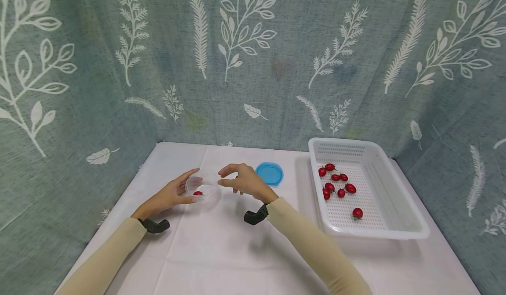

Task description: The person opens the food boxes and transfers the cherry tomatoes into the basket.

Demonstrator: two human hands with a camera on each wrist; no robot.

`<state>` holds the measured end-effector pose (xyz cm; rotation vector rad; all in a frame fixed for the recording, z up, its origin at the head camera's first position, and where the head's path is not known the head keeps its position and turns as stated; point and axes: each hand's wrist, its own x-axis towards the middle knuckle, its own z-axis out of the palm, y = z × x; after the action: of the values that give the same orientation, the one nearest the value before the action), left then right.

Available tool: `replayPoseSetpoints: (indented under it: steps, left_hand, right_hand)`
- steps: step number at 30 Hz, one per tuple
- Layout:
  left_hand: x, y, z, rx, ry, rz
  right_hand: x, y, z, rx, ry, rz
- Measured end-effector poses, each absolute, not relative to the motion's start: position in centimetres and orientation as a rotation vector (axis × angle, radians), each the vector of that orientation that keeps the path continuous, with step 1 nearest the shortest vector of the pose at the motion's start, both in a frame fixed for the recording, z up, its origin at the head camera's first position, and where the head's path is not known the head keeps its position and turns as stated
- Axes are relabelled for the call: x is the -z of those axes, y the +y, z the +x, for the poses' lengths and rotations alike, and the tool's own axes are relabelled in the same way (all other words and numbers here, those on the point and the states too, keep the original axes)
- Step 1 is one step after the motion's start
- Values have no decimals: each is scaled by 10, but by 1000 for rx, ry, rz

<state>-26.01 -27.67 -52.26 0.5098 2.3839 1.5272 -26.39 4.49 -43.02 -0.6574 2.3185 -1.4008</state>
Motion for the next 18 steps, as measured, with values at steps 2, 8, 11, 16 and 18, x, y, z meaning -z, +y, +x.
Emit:
replayPoseSetpoints:
  steps: [2,8,11,16,18]
  left_hand:
    - [522,-276,-259,-1528,2383,506]
    - [519,-274,-256,-1517,2388,519]
    - [520,-274,-257,-1512,2395,519]
    - [522,-276,-258,-1512,2407,531]
    - [522,-276,-259,-1512,2404,534]
  right_hand:
    - [434,38,-262,1395,2282,-671]
    - [447,22,-260,1359,2206,-700]
    - [450,14,-259,1339,2211,-700]
    - [453,1,-259,1287,2239,-701]
    - [454,-3,-259,1259,2257,-706]
